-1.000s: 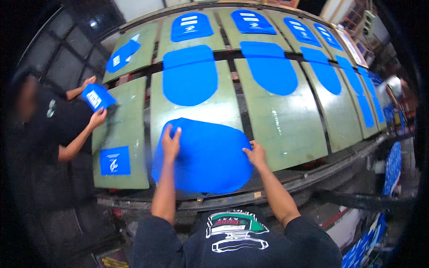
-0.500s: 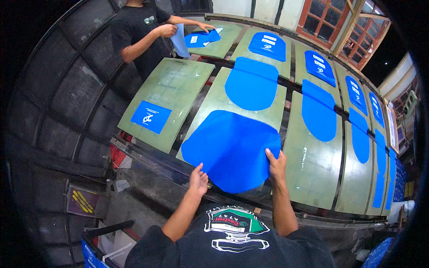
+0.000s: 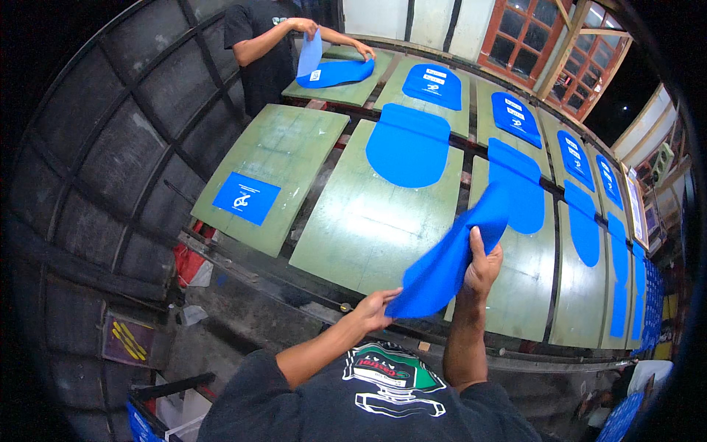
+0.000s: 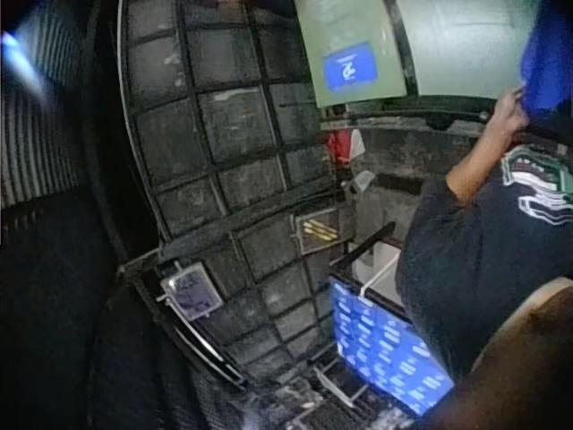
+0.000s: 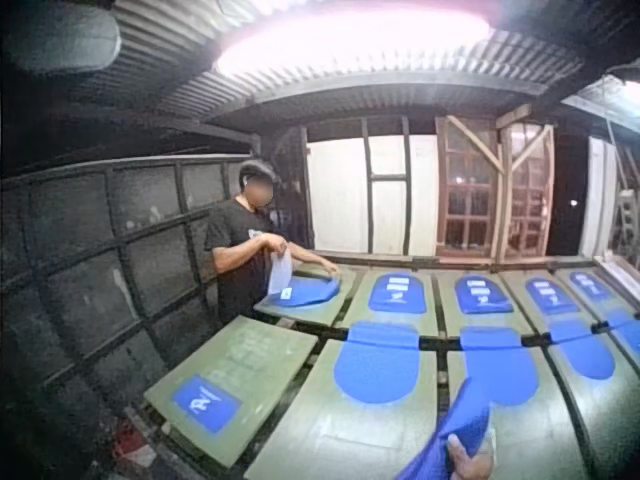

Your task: The person places blue protective film pieces onto multiple green panels arranged on a workbench. They smooth each piece by hand, occasionally retrieve additional pieces from a nearby stack, and continue covering the panels in sequence.

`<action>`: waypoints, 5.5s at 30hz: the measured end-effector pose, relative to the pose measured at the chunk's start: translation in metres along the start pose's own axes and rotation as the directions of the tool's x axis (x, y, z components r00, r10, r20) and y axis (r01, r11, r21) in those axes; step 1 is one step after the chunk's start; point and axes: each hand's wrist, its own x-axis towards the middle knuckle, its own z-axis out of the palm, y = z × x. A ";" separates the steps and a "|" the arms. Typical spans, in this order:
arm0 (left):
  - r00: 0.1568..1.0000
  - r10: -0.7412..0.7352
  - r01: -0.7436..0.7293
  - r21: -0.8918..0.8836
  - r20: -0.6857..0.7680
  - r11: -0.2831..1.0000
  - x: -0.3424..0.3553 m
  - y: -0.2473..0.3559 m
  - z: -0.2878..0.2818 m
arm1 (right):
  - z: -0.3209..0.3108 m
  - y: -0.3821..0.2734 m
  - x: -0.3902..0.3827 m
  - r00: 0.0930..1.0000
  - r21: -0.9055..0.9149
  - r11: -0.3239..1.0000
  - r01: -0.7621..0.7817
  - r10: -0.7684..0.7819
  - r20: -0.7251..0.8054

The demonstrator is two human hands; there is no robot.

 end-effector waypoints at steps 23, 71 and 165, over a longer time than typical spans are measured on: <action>0.894 0.444 -0.351 0.532 -0.052 0.770 -0.040 0.307 -0.089 | 0.031 0.216 -0.086 0.857 -0.136 0.974 -0.181 0.089 -0.508; 0.289 0.956 -0.285 0.957 0.043 0.043 -0.206 0.571 -0.267 | 0.010 0.313 -0.137 0.725 -0.586 0.663 -0.465 -0.094 -0.682; 0.838 0.532 -0.546 0.219 0.124 0.809 -0.293 0.618 -0.160 | 0.435 0.334 -0.184 0.443 0.439 0.528 -0.727 0.849 -0.288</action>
